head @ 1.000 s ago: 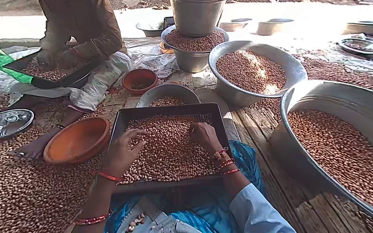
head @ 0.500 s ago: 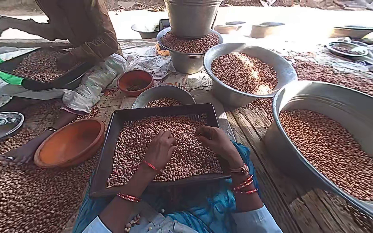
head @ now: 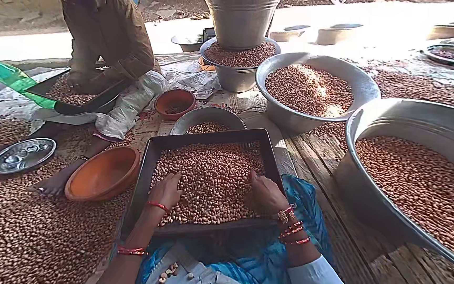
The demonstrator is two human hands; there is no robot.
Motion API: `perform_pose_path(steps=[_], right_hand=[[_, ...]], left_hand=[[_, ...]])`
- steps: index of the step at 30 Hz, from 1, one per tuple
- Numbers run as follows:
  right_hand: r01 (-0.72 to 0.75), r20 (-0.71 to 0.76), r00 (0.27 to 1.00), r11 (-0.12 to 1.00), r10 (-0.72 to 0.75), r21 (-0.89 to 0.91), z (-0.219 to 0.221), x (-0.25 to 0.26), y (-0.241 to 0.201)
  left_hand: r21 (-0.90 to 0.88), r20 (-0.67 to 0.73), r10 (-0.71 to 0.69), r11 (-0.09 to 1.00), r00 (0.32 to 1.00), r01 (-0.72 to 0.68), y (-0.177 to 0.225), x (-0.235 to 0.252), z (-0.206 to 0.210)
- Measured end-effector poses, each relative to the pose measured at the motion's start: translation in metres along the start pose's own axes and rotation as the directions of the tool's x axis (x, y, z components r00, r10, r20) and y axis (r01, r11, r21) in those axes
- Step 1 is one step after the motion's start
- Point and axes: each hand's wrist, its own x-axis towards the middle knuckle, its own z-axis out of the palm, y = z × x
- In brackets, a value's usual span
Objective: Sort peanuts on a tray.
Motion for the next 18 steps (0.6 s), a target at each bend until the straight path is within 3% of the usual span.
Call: perform_pose_path(steps=[4, 7, 8, 10, 11, 12, 15, 18], right_hand=[[0.217, 0.073, 0.972, 0.971, -0.225, 0.098, 0.014, 0.004, -0.016], [0.268, 0.039, 0.959, 0.946, -0.28, 0.181, 0.015, 0.007, -0.022], [0.282, 0.002, 0.957, 0.93, -0.291, 0.237, 0.014, 0.007, -0.019], [0.367, -0.125, 0.93, 0.866, -0.345, 0.339, 0.011, 0.009, -0.007], [0.436, -0.203, 0.9, 0.816, -0.387, 0.38, 0.01, 0.01, 0.0], [0.499, -0.275, 0.866, 0.762, -0.418, 0.413, 0.009, 0.012, 0.006], [0.653, -0.474, 0.75, 0.631, -0.461, 0.419, 0.005, 0.011, 0.019], [0.68, -0.527, 0.725, 0.578, -0.442, 0.451, 0.001, 0.007, 0.024]], left_hand=[[-0.055, 0.053, 0.142, 0.989, 0.988, -0.139, 0.062, -0.02, 0.012], [-0.239, 0.036, 0.312, 0.925, 0.949, -0.295, 0.086, -0.028, 0.011], [-0.351, -0.023, 0.399, 0.855, 0.916, -0.381, 0.087, -0.026, 0.012], [-0.564, -0.225, 0.531, 0.612, 0.817, -0.554, 0.083, -0.018, 0.014], [-0.603, -0.315, 0.541, 0.521, 0.78, -0.604, 0.08, -0.012, 0.013], [-0.596, -0.374, 0.51, 0.507, 0.774, -0.622, 0.076, -0.007, 0.008], [-0.391, -0.483, 0.285, 0.776, 0.828, -0.495, 0.052, 0.004, -0.018], [-0.216, -0.499, 0.136, 0.937, 0.856, -0.275, 0.028, 0.02, -0.032]])
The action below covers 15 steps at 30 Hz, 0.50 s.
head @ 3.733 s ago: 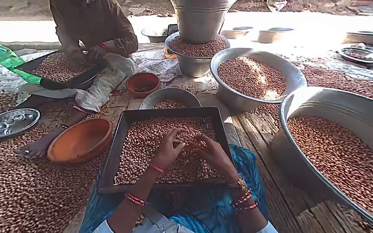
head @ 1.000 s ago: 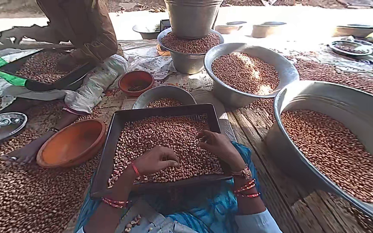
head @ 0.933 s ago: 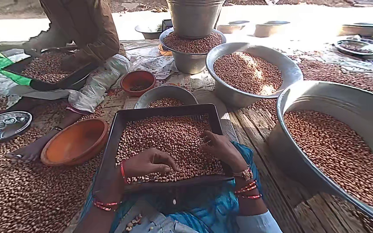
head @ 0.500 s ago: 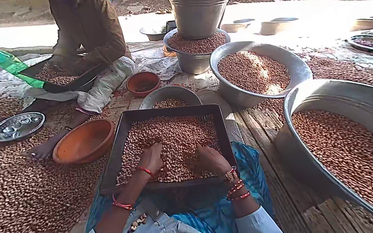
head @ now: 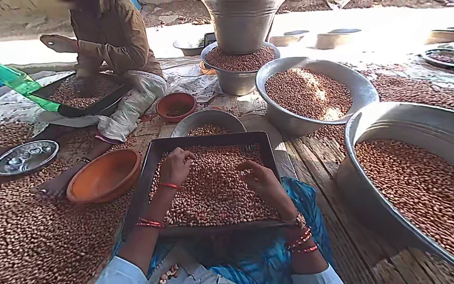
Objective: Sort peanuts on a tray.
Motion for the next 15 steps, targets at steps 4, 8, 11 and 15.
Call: perform_pose_path(steps=[4, 8, 11, 15], right_hand=[[-0.046, 0.024, 0.999, 0.999, 0.045, 0.004, 0.001, 0.002, 0.001], [-0.034, 0.007, 0.999, 0.999, 0.034, -0.026, -0.002, 0.0, 0.007], [-0.036, -0.029, 0.999, 0.999, 0.036, -0.003, -0.005, -0.002, 0.013], [-0.035, -0.011, 0.999, 0.999, 0.035, 0.006, -0.002, 0.003, 0.015]], left_hand=[[0.108, 0.151, -0.072, 0.993, 0.986, 0.056, -0.014, 0.01, 0.005], [-0.225, 0.07, -0.037, 0.973, 0.997, 0.052, -0.03, 0.016, 0.008], [-0.371, 0.01, -0.004, 0.928, 1.0, 0.008, -0.026, 0.022, 0.006], [-0.068, 0.136, 0.062, 0.996, 0.989, -0.053, 0.007, 0.024, 0.012]])
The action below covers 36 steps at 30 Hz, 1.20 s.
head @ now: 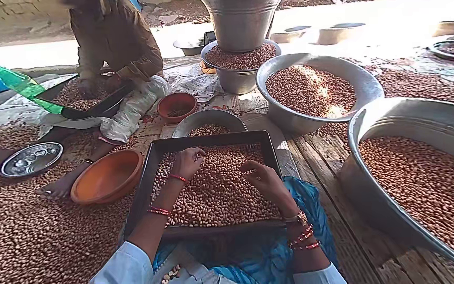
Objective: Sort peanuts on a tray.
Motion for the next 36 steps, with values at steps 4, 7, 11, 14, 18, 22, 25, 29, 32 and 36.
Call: perform_pose_path(steps=[4, 7, 11, 14, 18, 22, 25, 29, 32, 36], right_hand=[[-0.021, 0.006, 1.0, 1.0, 0.021, -0.009, -0.003, -0.004, 0.001], [-0.03, -0.034, 0.999, 1.0, 0.031, 0.002, -0.009, -0.008, 0.006], [-0.048, -0.061, 0.997, 0.999, 0.048, -0.008, -0.01, -0.003, 0.009], [-0.06, -0.058, 0.997, 0.997, 0.057, -0.049, -0.005, -0.001, 0.005], [-0.102, -0.037, 0.995, 0.985, 0.097, -0.141, -0.008, -0.008, 0.0], [-0.245, 0.007, 0.966, 0.928, 0.257, -0.282, -0.021, -0.022, -0.003], [-0.435, 0.029, 0.867, 0.782, 0.498, -0.446, -0.021, -0.029, -0.022], [-0.44, 0.139, 0.744, 0.636, 0.653, -0.634, -0.003, -0.029, -0.038], [-0.326, 0.251, 0.759, 0.685, 0.6, -0.651, 0.023, -0.023, -0.04], [-0.238, 0.353, 0.82, 0.83, 0.45, -0.505, 0.055, -0.012, -0.037]], left_hand=[[-0.068, 0.05, 0.015, 0.998, 0.999, -0.012, 0.001, 0.005, 0.009], [-0.435, -0.054, 0.066, 0.897, 0.996, -0.082, -0.021, 0.002, 0.006], [-0.278, -0.019, 0.088, 0.956, 0.996, -0.09, -0.003, -0.016, 0.009], [-0.001, 0.118, 0.029, 1.0, 0.993, -0.029, 0.028, -0.028, 0.024], [-0.13, 0.219, 0.196, 0.977, 0.956, -0.17, 0.021, -0.032, 0.026], [-0.74, 0.497, 0.677, 0.657, 0.542, -0.142, -0.026, -0.049, -0.007], [-0.612, 0.575, 0.406, 0.79, 0.71, 0.043, -0.049, -0.072, -0.038], [0.194, 0.554, -0.304, 0.953, 0.775, 0.234, -0.065, -0.082, -0.033], [0.329, 0.549, -0.355, 0.924, 0.756, 0.194, -0.047, -0.089, -0.003], [0.202, 0.499, -0.279, 0.958, 0.82, 0.203, -0.004, -0.089, 0.036]])
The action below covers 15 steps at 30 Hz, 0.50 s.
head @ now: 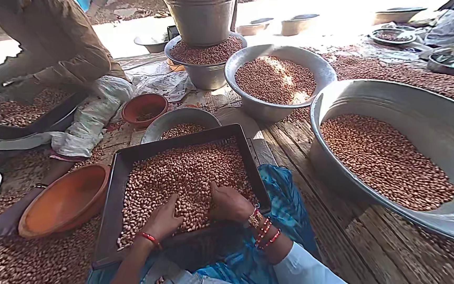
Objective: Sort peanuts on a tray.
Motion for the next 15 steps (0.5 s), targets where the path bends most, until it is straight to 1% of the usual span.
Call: perform_pose_path(steps=[1, 2, 3, 4, 5, 6, 7, 8, 9, 10, 11, 12, 13, 15], right_hand=[[0.054, -0.026, 0.998, 0.997, -0.053, 0.05, 0.003, 0.005, -0.003], [0.123, -0.054, 0.992, 0.987, -0.118, 0.107, 0.003, 0.008, -0.005], [0.21, -0.098, 0.976, 0.963, -0.195, 0.172, 0.002, 0.01, -0.005], [0.308, -0.167, 0.947, 0.919, -0.273, 0.245, -0.001, 0.011, -0.001], [0.398, -0.25, 0.91, 0.865, -0.331, 0.306, -0.005, 0.011, 0.005], [0.46, -0.332, 0.874, 0.822, -0.354, 0.336, -0.012, 0.012, 0.013], [0.472, -0.407, 0.852, 0.818, -0.328, 0.329, -0.021, 0.011, 0.02], [0.436, -0.475, 0.837, 0.855, -0.27, 0.282, -0.032, 0.009, 0.028], [0.345, -0.524, 0.829, 0.915, -0.194, 0.207, -0.043, 0.007, 0.035], [0.225, -0.539, 0.833, 0.966, -0.122, 0.129, -0.054, 0.007, 0.041], [0.107, -0.532, 0.845, 0.993, -0.06, 0.057, -0.063, 0.008, 0.046], [0.009, -0.511, 0.859, 1.0, -0.012, -0.009, -0.069, 0.01, 0.048], [-0.054, -0.491, 0.871, 0.996, 0.014, -0.067, -0.072, 0.013, 0.05], [-0.112, -0.447, 0.894, 0.982, 0.032, -0.154, -0.072, 0.019, 0.05]], left_hand=[[-0.1, -0.041, 0.032, 0.994, 0.999, -0.036, 0.007, 0.003, 0.005], [-0.258, -0.09, 0.068, 0.962, 0.994, -0.09, 0.011, 0.004, 0.007], [-0.456, -0.152, 0.103, 0.875, 0.983, -0.163, 0.014, 0.003, 0.008], [-0.648, -0.214, 0.103, 0.729, 0.971, -0.22, 0.018, 0.001, 0.009], [-0.784, -0.258, 0.071, 0.568, 0.964, -0.252, 0.021, -0.001, 0.008], [-0.858, -0.286, 0.042, 0.434, 0.957, -0.275, 0.023, -0.002, 0.004], [-0.886, -0.307, 0.049, 0.349, 0.951, -0.304, 0.02, -0.003, -0.001], [-0.878, -0.346, 0.071, 0.327, 0.935, -0.35, 0.016, -0.004, -0.007], [-0.842, -0.403, 0.111, 0.345, 0.908, -0.415, 0.01, -0.004, -0.013], [-0.784, -0.457, 0.173, 0.384, 0.872, -0.487, 0.001, -0.003, -0.019], [-0.715, -0.498, 0.225, 0.44, 0.838, -0.543, -0.008, -0.002, -0.025], [-0.653, -0.524, 0.245, 0.499, 0.816, -0.57, -0.016, -0.002, -0.031], [-0.617, -0.54, 0.234, 0.543, 0.808, -0.57, -0.021, -0.006, -0.037], [-0.585, -0.572, 0.185, 0.59, 0.799, -0.556, -0.029, -0.016, -0.046]])
